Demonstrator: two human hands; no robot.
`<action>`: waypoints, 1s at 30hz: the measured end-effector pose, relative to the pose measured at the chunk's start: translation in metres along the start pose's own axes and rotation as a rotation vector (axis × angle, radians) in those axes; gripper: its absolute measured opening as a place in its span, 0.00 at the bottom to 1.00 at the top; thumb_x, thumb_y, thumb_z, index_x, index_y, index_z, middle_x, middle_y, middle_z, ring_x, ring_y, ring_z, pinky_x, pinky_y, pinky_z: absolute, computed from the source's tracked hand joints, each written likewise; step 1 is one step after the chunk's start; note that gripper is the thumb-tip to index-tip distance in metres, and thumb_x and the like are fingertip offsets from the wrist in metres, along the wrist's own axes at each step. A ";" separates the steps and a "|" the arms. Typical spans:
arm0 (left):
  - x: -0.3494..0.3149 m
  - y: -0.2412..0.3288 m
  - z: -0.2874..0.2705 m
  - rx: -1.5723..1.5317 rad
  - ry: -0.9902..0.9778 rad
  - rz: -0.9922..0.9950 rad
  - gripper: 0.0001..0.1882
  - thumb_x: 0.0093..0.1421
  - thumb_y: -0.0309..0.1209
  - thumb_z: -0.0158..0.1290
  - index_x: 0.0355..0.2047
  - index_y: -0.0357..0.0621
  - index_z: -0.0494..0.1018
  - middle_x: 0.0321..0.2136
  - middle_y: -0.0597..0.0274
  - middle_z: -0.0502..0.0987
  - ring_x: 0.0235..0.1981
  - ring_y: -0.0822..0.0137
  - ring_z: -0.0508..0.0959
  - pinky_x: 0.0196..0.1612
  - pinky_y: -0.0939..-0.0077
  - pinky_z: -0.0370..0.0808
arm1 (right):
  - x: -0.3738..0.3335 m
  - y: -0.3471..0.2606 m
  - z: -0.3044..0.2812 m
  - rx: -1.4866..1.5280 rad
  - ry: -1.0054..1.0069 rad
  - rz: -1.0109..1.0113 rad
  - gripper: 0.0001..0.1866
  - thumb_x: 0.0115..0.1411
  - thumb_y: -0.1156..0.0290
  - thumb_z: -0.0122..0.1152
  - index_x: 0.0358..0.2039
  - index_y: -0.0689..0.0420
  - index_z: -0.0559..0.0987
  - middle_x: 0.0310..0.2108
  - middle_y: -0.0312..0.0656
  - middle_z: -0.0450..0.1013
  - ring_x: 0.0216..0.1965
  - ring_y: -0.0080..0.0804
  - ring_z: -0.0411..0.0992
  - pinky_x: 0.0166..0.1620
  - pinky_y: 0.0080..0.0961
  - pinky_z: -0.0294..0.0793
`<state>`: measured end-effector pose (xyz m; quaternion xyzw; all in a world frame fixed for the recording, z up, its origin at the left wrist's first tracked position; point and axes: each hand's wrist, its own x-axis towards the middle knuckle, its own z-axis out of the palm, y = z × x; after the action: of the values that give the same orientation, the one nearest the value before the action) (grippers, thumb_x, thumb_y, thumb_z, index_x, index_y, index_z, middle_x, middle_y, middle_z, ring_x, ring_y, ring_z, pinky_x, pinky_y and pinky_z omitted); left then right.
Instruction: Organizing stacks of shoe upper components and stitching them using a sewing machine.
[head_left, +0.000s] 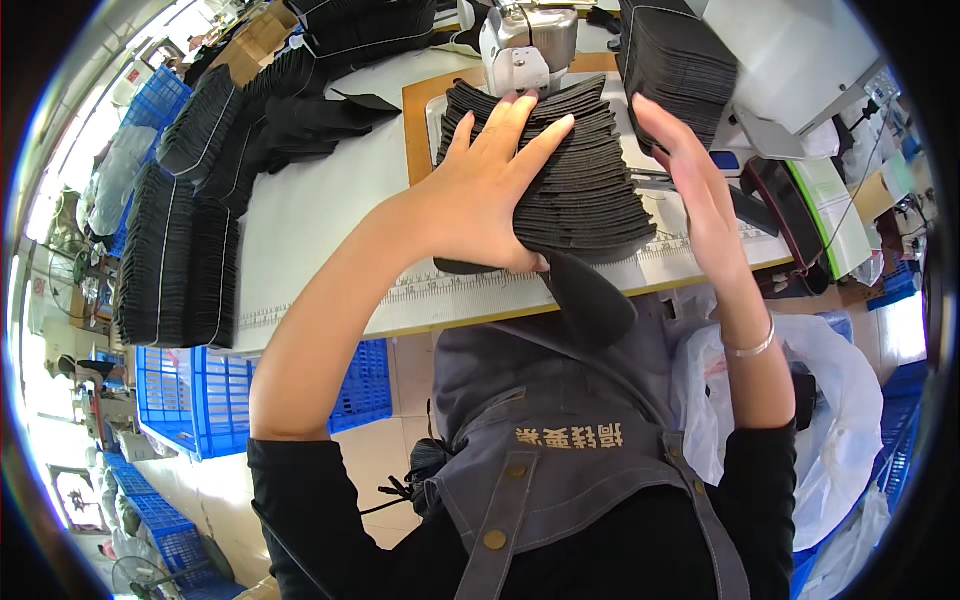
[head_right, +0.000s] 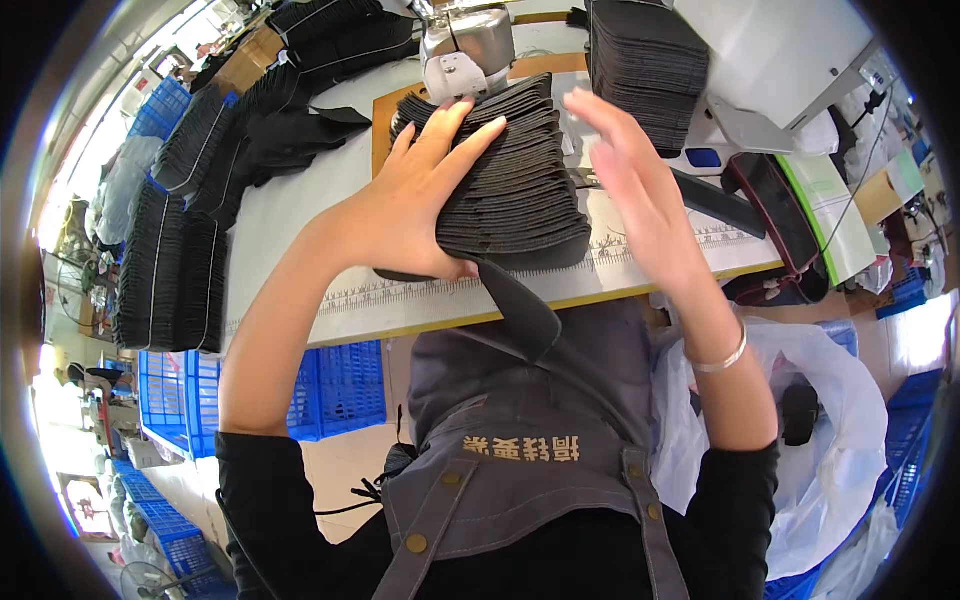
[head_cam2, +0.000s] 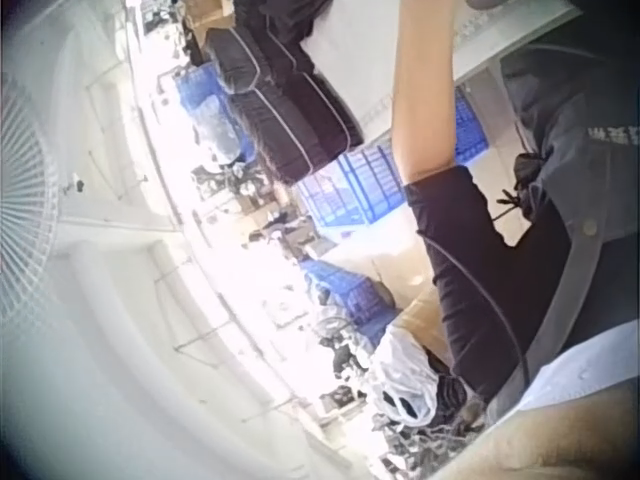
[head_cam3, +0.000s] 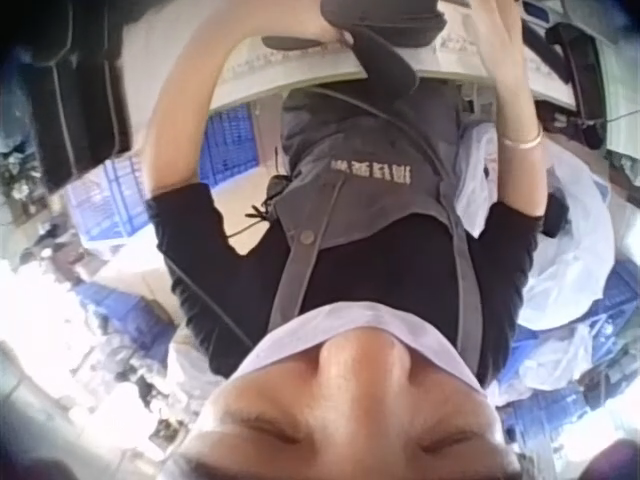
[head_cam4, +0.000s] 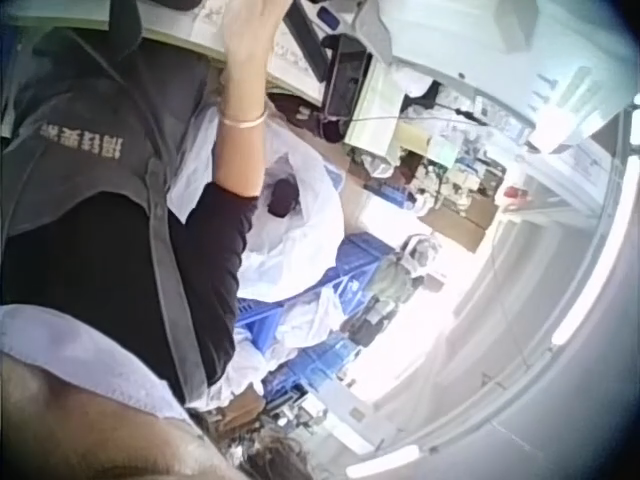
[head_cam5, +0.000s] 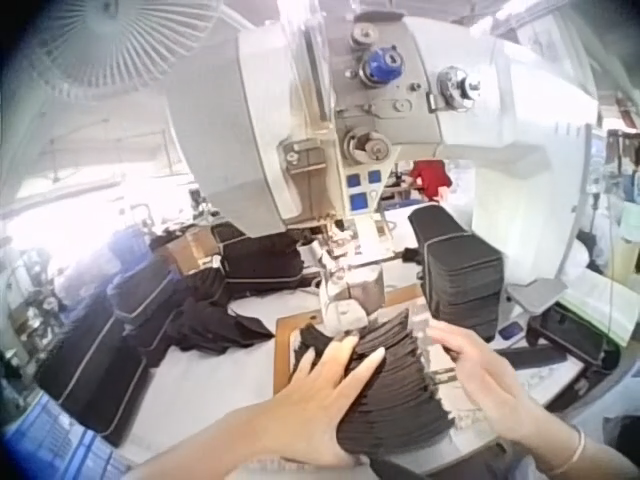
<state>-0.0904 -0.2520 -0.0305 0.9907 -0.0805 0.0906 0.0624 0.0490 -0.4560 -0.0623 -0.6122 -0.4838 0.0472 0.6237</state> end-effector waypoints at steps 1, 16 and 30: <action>0.001 0.000 0.001 0.013 -0.021 -0.009 0.65 0.32 0.44 0.69 0.68 0.52 0.42 0.64 0.38 0.45 0.67 0.40 0.45 0.66 0.43 0.43 | -0.015 -0.009 -0.003 -0.104 -0.036 -0.099 0.25 0.65 0.61 0.46 0.57 0.65 0.67 0.59 0.50 0.62 0.61 0.40 0.60 0.62 0.32 0.55; 0.000 -0.002 -0.021 -0.050 -0.182 0.001 0.70 0.33 0.55 0.69 0.68 0.48 0.36 0.66 0.35 0.40 0.68 0.41 0.40 0.67 0.46 0.39 | -0.141 -0.027 0.092 -0.278 -0.254 -0.328 0.25 0.50 0.76 0.65 0.49 0.66 0.71 0.44 0.50 0.73 0.41 0.35 0.76 0.41 0.24 0.78; 0.012 0.007 0.006 0.032 0.613 0.058 0.28 0.48 0.47 0.62 0.37 0.34 0.69 0.35 0.50 0.71 0.42 0.48 0.70 0.58 0.52 0.60 | -0.084 -0.031 0.058 1.653 -0.122 0.822 0.48 0.60 0.32 0.36 0.65 0.62 0.51 0.63 0.54 0.55 0.66 0.53 0.51 0.65 0.51 0.51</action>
<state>-0.0786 -0.2619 -0.0336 0.9152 -0.0846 0.3885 0.0653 -0.0508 -0.4766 -0.0957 -0.0926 -0.0731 0.6269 0.7701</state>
